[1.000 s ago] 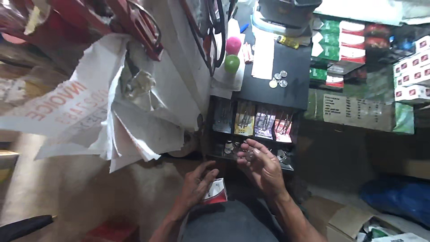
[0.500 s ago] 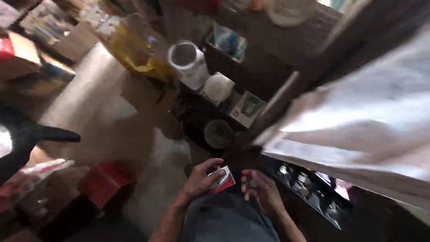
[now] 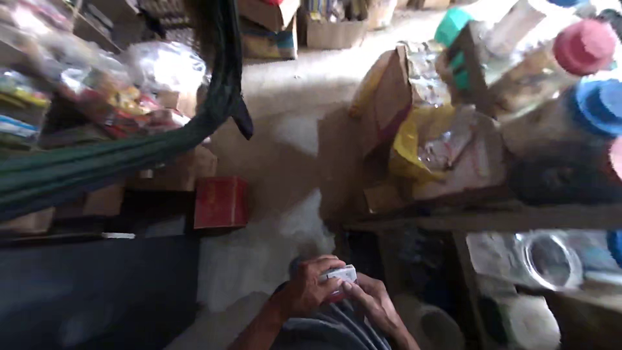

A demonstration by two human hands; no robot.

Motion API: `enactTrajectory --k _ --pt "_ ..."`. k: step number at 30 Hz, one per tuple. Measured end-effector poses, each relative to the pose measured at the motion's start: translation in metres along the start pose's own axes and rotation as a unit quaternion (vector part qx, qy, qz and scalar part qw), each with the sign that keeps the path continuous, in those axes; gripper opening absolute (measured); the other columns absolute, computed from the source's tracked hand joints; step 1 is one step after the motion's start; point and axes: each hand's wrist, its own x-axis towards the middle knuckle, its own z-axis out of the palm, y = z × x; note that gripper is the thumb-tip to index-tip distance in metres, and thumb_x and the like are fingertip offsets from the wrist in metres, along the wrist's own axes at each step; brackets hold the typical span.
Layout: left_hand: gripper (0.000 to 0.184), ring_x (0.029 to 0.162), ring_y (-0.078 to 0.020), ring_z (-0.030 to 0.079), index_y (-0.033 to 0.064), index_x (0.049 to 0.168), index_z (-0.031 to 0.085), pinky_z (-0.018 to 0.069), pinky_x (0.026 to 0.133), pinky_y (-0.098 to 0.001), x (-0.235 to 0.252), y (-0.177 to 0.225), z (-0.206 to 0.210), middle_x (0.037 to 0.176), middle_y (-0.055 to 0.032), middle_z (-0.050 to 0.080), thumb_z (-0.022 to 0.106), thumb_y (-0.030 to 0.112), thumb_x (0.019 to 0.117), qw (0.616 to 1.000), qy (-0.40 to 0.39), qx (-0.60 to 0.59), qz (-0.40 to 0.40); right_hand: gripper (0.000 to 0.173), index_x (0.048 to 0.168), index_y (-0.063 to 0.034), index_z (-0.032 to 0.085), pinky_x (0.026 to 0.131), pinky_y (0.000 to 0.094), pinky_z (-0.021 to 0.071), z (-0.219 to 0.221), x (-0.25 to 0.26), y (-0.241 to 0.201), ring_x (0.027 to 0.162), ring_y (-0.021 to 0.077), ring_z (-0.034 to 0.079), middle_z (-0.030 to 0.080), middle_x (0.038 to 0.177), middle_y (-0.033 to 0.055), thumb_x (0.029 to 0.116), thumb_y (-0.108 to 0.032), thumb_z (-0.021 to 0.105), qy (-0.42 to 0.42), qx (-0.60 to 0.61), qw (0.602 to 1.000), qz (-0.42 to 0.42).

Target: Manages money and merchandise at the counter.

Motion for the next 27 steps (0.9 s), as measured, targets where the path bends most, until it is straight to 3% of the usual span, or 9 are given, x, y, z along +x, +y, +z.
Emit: enactTrajectory --k 5,10,12,14,16,17,20,23,27 --pt "0.071 0.126 -0.0175 0.061 -0.0044 0.139 0.057 0.0531 0.103 -0.0295 0.083 -0.016 -0.074 0.142 -0.0193 0.059 0.084 0.031 0.0839 0.995 0.056 0.034 0.069 0.025 0.088 -0.0104 0.069 0.044 0.0207 0.0453 -0.019 0.116 -0.06 0.047 0.0024 0.052 0.064 0.064 -0.0043 0.0999 -0.028 0.056 0.023 0.099 0.994 0.036" --pt "0.062 0.124 -0.0232 0.064 -0.0043 0.136 0.059 0.0531 0.105 -0.0341 0.232 -0.026 -0.138 0.136 -0.0209 0.063 0.083 0.022 0.0849 0.985 0.075 0.132 0.08 0.027 0.091 -0.0089 0.068 0.044 0.0208 0.0449 -0.06 0.256 -0.134 0.046 0.0024 0.05 0.059 0.061 -0.0053 0.1018 -0.03 0.054 0.033 0.063 0.996 0.051" --pt "0.062 0.12 -0.0257 0.067 -0.0056 0.134 0.06 0.055 0.103 -0.0368 0.295 -0.019 -0.171 0.134 -0.0219 0.064 0.083 0.022 0.0843 0.983 0.091 0.151 0.053 0.029 0.107 -0.0036 0.069 0.056 0.0261 0.0518 -0.086 0.315 -0.177 0.059 0.0063 0.058 0.065 0.075 -0.0002 0.1011 -0.03 0.059 0.051 -0.087 0.994 0.041" --pt "0.063 0.118 -0.0285 0.067 -0.0055 0.137 0.058 0.0553 0.101 -0.0411 0.348 -0.008 -0.206 0.136 -0.0224 0.063 0.082 0.023 0.0861 0.98 0.094 0.174 -0.004 0.037 0.125 0.0019 0.065 0.081 0.041 0.0581 -0.114 0.365 -0.229 0.088 0.0219 0.069 0.071 0.103 0.0145 0.1017 -0.027 0.063 0.034 -0.262 0.962 0.065" --pt "0.066 0.118 -0.0309 0.067 -0.0046 0.141 0.055 0.0545 0.102 -0.0452 0.394 0.001 -0.239 0.135 -0.0228 0.063 0.08 0.024 0.0874 0.977 0.103 0.181 -0.053 0.038 0.136 0.0039 0.057 0.103 0.0514 0.0505 -0.137 0.411 -0.292 0.12 0.0369 0.063 0.059 0.136 0.0256 0.1024 -0.014 0.058 -0.01 -0.406 0.902 0.15" --pt "0.066 0.119 -0.0317 0.066 -0.0045 0.141 0.055 0.0532 0.103 -0.0462 0.417 0.004 -0.255 0.135 -0.0229 0.064 0.08 0.025 0.0873 0.976 0.11 0.177 -0.062 0.039 0.138 0.0021 0.056 0.105 0.0536 0.0493 -0.145 0.435 -0.32 0.125 0.0397 0.06 0.054 0.142 0.0265 0.101 -0.01 0.056 -0.02 -0.46 0.869 0.18" --pt "0.067 0.123 -0.032 0.064 -0.0048 0.14 0.056 0.0507 0.107 -0.0458 0.494 0.012 -0.304 0.135 -0.0229 0.063 0.081 0.025 0.0854 0.975 0.133 0.166 -0.061 0.048 0.143 -0.0011 0.053 0.103 0.0563 0.0499 -0.162 0.514 -0.392 0.129 0.0437 0.056 0.047 0.148 0.0273 0.0961 -0.004 0.06 -0.056 -0.56 0.806 0.182" --pt "0.066 0.123 -0.0279 0.064 -0.0035 0.139 0.057 0.0511 0.106 -0.0415 0.588 0.019 -0.354 0.134 -0.0201 0.064 0.082 0.025 0.0849 0.977 0.144 0.153 -0.033 0.044 0.141 0.0008 0.056 0.099 0.0542 0.052 -0.173 0.6 -0.464 0.125 0.0441 0.059 0.051 0.144 0.0281 0.0981 -0.004 0.058 -0.073 -0.597 0.794 0.087" --pt "0.063 0.12 -0.0282 0.066 -0.004 0.138 0.057 0.0526 0.104 -0.0403 0.744 0.03 -0.435 0.133 -0.0213 0.065 0.079 0.027 0.0877 0.98 0.093 0.167 0.059 0.023 0.116 0.0021 0.069 0.075 0.0507 0.0605 -0.184 0.721 -0.543 0.092 0.0379 0.072 0.069 0.109 0.023 0.095 -0.003 0.061 0.016 -0.546 0.823 -0.154"
